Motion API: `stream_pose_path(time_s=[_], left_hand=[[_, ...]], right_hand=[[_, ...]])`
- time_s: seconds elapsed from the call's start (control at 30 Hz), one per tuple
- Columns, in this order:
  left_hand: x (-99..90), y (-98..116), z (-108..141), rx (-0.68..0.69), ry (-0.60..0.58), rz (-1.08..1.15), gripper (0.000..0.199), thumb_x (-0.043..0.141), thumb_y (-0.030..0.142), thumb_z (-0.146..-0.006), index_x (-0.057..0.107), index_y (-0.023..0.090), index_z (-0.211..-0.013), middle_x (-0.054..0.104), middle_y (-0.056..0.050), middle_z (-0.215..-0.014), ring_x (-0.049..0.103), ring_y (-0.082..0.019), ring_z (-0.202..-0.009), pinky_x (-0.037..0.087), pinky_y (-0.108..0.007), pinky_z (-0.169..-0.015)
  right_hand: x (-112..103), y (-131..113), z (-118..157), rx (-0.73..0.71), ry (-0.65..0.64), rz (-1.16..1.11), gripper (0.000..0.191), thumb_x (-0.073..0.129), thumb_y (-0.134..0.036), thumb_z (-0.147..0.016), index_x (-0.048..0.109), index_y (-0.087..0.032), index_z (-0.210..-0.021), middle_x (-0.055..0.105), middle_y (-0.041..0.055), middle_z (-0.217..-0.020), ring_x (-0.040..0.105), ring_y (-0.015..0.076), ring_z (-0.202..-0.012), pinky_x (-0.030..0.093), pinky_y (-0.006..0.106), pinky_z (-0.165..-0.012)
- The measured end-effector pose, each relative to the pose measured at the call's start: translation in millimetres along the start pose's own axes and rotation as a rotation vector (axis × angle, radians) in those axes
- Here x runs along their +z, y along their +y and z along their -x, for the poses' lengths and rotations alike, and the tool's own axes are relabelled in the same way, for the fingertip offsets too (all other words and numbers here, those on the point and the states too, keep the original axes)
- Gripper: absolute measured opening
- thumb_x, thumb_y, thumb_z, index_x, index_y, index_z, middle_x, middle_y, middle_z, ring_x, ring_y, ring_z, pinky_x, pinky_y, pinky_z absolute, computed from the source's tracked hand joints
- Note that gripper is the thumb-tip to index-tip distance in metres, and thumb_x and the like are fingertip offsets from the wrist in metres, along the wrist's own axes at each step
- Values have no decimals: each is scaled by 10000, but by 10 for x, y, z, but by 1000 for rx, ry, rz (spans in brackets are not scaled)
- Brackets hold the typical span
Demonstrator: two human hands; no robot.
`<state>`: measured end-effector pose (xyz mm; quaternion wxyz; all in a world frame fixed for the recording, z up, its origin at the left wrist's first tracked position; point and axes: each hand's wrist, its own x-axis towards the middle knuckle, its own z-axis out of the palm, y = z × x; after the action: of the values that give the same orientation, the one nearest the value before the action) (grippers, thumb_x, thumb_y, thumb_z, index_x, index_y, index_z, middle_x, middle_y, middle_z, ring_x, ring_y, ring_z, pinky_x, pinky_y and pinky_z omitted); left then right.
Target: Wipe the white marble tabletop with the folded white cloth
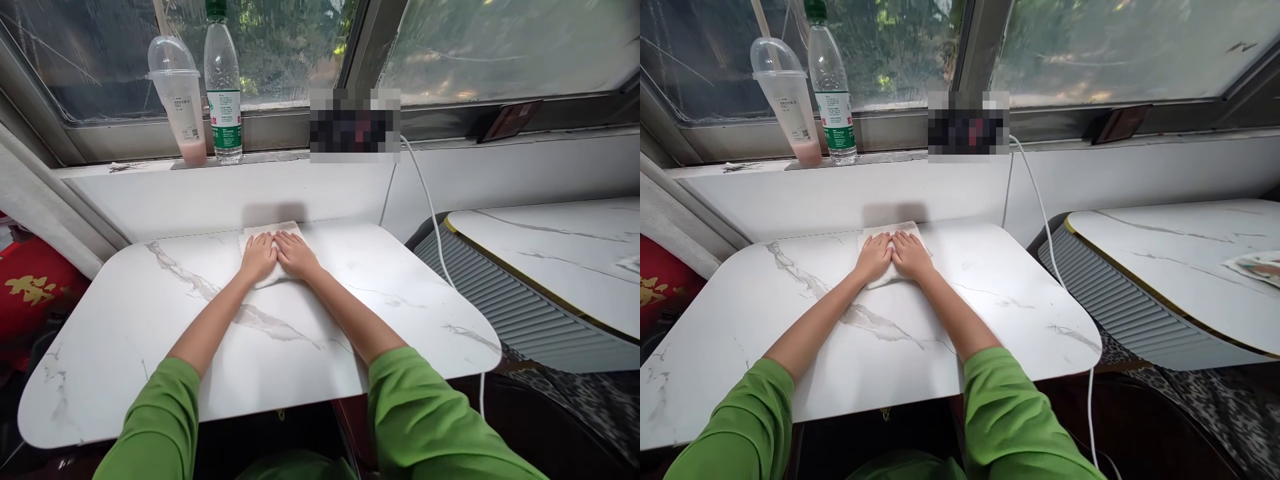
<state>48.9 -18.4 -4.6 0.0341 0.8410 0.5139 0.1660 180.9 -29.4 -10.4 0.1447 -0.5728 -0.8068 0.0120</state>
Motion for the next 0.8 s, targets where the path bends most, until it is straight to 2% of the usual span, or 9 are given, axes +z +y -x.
stream_pose_path(time_s=[0.13, 0.3, 0.4, 0.47, 0.53, 0.63, 0.8], left_hand=[[-29, 238, 365, 30, -17, -32, 443, 288, 211, -944, 431, 94, -1347, 411, -107, -1449, 330, -196, -1362, 179, -412, -1160], [-83, 730, 1057, 160, -88, -25, 499, 288, 266, -948, 385, 46, -1386, 356, -140, -1476, 275, -246, -1388, 160, -469, -1162], [-112, 993, 1367, 256, -116, -3, 530, 291, 291, -951, 358, 18, -1400, 319, -155, -1491, 240, -273, -1400, 141, -487, -1160], [-107, 1121, 1460, 304, -132, 4, 543, 289, 301, -953, 345, 6, -1406, 309, -160, -1494, 228, -281, -1403, 134, -492, -1160], [-77, 1212, 1444, 326, -150, 4, 549, 290, 304, -952, 341, 0, -1406, 316, -163, -1490, 229, -282, -1402, 131, -493, -1159], [7, 1289, 1213, 308, -167, 0, 551, 303, 293, -943, 338, -6, -1405, 326, -171, -1484, 241, -284, -1397, 122, -492, -1158], [192, 1238, 393, 215, -181, 14, 530, 307, 239, -930, 336, 14, -1409, 339, -155, -1482, 264, -259, -1388, 127, -466, -1155]], right_hand=[[-39, -41, 465, -80, 35, 18, 538, 236, -264, -930, 382, -63, -1408, 369, 148, -1473, 298, 244, -1381, 237, 462, -1130], [-201, -116, 1408, -182, 96, 27, 544, 245, -268, -935, 358, -34, -1413, 400, 194, -1444, 308, 268, -1375, 277, 501, -1113], [-340, -151, 1902, -180, 114, -1, 549, 297, -282, -939, 306, -61, -1441, 403, 179, -1448, 297, 255, -1381, 290, 496, -1115], [-408, -125, 2101, -144, 110, -31, 564, 326, -301, -942, 253, -118, -1470, 403, 148, -1455, 309, 243, -1377, 299, 495, -1114], [-437, -34, 2167, -105, 96, -54, 578, 338, -331, -942, 224, -165, -1484, 413, 128, -1453, 344, 240, -1359, 310, 497, -1108], [-408, 227, 2009, -73, 58, -64, 576, 322, -360, -933, 263, -164, -1471, 411, 123, -1455, 360, 248, -1350, 302, 502, -1107], [-274, 787, 1246, 7, 41, -3, 559, 299, -250, -864, 402, -89, -1390, 436, 143, -1434, 381, 264, -1334, 296, 491, -1097]])
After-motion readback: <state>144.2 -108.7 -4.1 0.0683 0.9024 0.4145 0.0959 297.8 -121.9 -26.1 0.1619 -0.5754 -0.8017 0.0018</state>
